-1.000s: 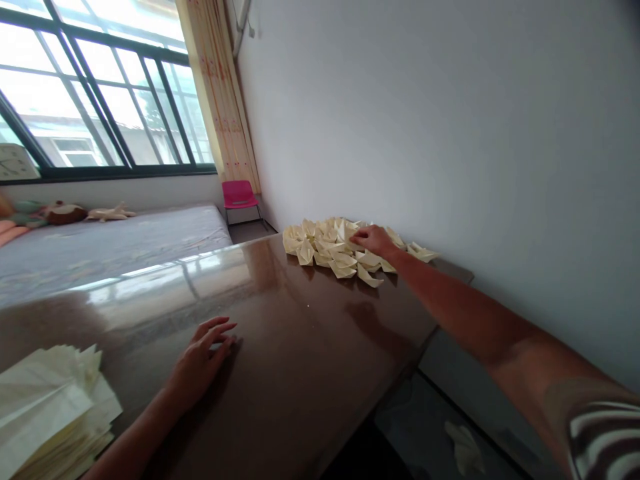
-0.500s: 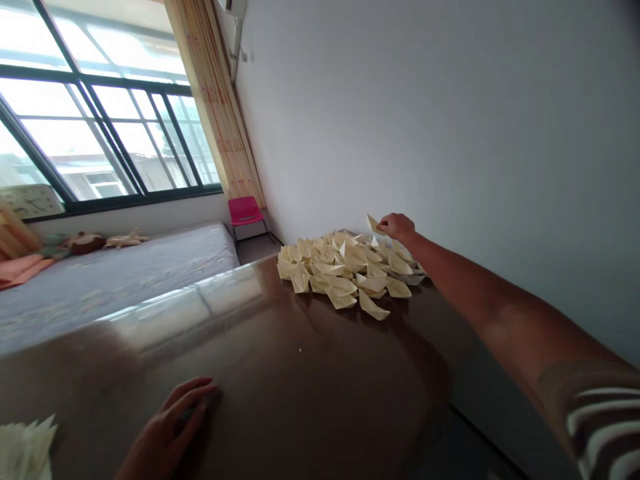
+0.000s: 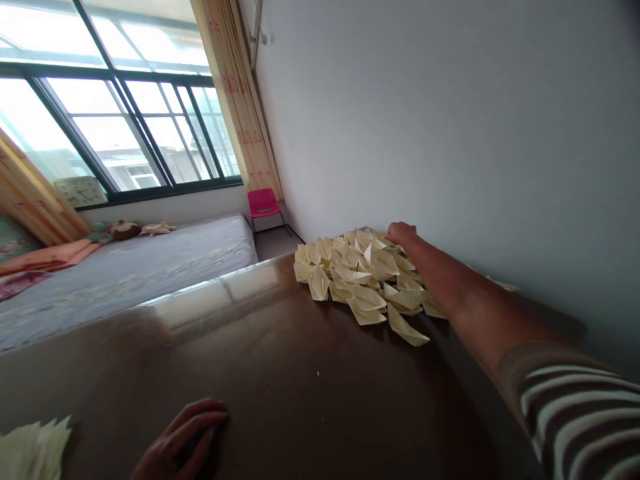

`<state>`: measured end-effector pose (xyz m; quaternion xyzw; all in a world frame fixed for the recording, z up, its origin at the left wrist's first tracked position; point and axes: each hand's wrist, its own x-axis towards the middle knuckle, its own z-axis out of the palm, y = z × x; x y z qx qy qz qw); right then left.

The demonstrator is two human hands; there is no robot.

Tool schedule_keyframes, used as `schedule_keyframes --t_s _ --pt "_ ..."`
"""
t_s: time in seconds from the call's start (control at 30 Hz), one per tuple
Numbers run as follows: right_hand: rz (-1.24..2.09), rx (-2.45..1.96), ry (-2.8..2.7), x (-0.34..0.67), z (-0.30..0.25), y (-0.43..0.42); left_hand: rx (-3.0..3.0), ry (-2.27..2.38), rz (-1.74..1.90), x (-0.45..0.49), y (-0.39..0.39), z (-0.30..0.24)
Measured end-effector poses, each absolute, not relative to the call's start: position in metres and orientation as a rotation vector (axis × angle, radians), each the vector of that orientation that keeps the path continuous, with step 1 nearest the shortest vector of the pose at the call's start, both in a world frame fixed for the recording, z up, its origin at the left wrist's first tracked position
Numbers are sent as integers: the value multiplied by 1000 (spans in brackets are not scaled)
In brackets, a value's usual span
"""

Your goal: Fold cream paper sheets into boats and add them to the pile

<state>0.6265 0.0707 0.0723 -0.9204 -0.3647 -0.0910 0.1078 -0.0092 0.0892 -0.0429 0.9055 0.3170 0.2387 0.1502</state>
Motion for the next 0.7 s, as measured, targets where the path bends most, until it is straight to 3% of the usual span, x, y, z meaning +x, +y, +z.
schedule_keyframes --t_s 0.17,0.3,0.53,0.7 --pt "-382 -2557 -1130 598 100 56 2587 896 680 4 79 -27" --pt "-361 -2286 -1435 516 103 51 2573 907 653 11 73 -22" --pt "108 -1774 -2017 302 27 41 2601 859 662 13 57 -25" --pt "266 -1605 -2095 221 -17 35 2627 825 493 13 48 -7"
